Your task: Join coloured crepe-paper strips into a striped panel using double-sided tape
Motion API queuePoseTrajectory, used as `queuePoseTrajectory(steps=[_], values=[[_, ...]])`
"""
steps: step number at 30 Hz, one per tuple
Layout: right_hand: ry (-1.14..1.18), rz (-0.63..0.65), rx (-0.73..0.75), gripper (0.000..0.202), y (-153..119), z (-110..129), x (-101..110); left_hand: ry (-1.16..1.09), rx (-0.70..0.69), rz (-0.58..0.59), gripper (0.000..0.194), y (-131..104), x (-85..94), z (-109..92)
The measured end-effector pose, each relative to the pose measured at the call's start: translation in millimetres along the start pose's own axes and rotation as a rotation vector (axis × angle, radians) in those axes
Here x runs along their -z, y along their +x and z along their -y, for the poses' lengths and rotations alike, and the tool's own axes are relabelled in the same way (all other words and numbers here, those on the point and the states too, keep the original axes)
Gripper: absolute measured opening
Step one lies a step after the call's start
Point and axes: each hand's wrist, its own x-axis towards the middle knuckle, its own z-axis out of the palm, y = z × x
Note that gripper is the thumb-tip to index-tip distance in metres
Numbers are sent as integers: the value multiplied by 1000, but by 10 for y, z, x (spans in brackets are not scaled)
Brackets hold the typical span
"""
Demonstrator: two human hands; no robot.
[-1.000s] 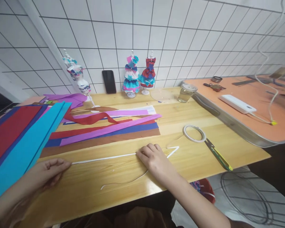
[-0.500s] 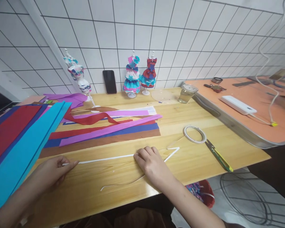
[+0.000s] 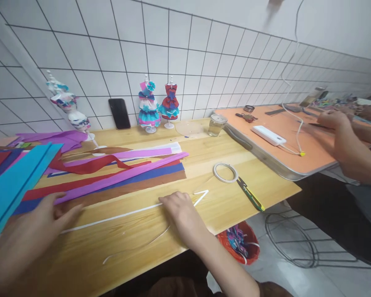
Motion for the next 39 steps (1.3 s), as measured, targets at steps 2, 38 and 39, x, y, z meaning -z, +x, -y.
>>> queuePoseTrajectory(steps=[2,38,39], values=[[13,-116,-109,25,-97,-201,142,0,-159,61,52,-66,-7,-430],[-454,211,-200,21,-208,-643,409,-704,-467,893,24,-878,26,-497],[-434,224,-206,20,-193,-662,421,-772,-443,933,24,-883,37,-549]])
